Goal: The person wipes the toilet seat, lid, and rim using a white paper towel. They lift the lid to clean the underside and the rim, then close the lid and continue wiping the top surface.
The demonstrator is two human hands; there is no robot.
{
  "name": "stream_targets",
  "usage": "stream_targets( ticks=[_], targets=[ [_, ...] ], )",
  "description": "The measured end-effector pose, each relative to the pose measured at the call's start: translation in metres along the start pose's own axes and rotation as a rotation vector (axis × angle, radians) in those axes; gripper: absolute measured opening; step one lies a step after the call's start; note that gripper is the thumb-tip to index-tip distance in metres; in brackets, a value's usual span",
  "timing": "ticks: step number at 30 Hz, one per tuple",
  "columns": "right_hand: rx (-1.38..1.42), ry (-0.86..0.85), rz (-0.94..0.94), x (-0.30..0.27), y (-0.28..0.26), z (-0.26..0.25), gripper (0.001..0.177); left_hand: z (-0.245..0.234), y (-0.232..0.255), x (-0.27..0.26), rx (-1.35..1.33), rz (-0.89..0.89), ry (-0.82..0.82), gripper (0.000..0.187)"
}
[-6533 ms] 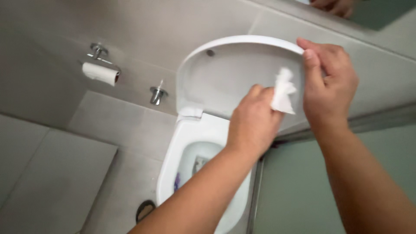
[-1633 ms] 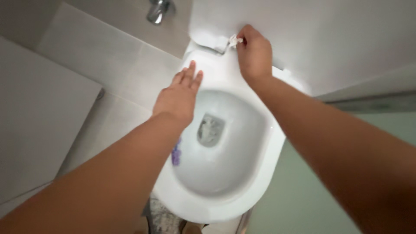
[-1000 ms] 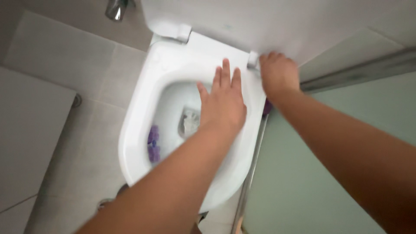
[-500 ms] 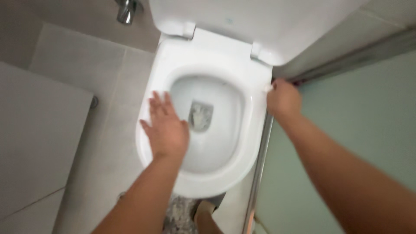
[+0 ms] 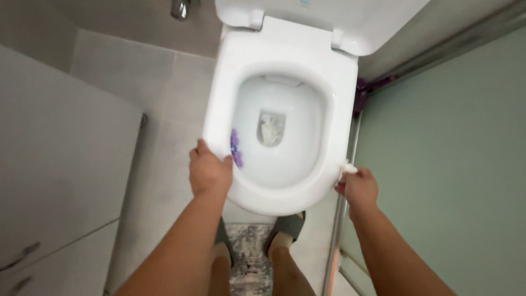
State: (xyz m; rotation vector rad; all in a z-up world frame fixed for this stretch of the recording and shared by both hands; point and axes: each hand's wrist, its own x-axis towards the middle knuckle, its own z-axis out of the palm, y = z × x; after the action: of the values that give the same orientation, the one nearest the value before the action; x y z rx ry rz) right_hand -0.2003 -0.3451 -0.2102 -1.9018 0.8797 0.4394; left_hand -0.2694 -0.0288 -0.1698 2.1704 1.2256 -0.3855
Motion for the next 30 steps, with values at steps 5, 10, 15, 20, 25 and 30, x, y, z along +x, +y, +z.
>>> stream_targets(
  ticks=[5, 10, 15, 20, 25, 30],
  targets=[
    [0.213, -0.069, 0.201, 0.003, 0.017, -0.008, 0.025, -0.007, 0.001, 0.021, -0.164, -0.131, -0.144, 0.094],
    [0.273, -0.186, 0.183, -0.007, 0.026, -0.011, 0.028, -0.016, -0.012, 0.026, -0.243, -0.131, -0.160, 0.082],
    [0.248, 0.043, 0.259, -0.027, -0.007, -0.002, 0.018, -0.036, -0.016, 0.039, -0.435, -0.095, -0.252, 0.062],
    [0.234, -0.048, 0.314, -0.056, -0.037, -0.021, 0.022, -0.050, -0.013, 0.024, -0.404, -0.099, -0.064, 0.045],
    [0.403, -0.123, 0.257, -0.099, -0.127, -0.080, 0.031, -0.097, 0.031, -0.024, -0.498, -0.092, 0.303, 0.023],
    [0.228, 0.081, 0.079, -0.141, -0.242, -0.115, 0.036, -0.156, 0.104, -0.028, -0.737, 0.121, 0.411, 0.024]
  ],
)
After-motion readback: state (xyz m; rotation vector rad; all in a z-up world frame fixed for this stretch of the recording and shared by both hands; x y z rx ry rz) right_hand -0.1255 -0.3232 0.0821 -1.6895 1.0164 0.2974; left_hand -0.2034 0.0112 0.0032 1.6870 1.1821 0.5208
